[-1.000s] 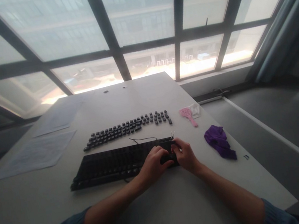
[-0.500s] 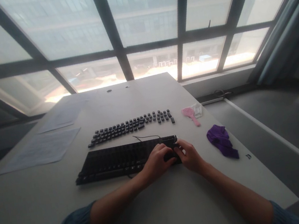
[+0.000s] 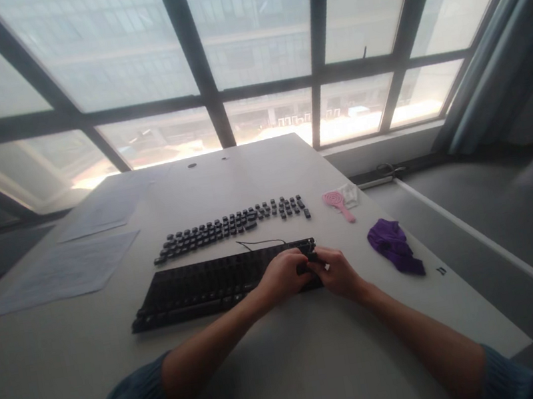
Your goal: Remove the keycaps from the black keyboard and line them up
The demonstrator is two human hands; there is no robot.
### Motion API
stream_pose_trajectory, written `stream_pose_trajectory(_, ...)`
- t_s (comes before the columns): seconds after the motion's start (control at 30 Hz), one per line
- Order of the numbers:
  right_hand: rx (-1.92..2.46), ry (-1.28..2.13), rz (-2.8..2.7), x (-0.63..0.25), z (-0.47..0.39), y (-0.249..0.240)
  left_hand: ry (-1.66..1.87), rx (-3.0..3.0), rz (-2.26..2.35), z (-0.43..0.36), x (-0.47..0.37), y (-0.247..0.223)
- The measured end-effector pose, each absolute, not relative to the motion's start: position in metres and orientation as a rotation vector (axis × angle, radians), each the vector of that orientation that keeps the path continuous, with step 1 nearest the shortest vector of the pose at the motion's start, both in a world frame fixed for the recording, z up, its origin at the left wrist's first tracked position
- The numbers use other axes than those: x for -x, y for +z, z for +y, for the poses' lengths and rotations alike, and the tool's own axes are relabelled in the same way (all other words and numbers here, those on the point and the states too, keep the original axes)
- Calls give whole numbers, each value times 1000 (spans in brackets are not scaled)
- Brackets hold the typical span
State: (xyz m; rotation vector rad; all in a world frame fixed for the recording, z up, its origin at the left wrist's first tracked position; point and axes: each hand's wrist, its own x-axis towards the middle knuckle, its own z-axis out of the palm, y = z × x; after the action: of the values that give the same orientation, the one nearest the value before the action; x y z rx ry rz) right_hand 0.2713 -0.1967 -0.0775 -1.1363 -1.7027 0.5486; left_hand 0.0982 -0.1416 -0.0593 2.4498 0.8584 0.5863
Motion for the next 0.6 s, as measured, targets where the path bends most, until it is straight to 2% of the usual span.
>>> stream_pose_trajectory(0.6, 1156, 653, -1594, -276, -191, -84, 624, -2557, 810, -153, -99, -66)
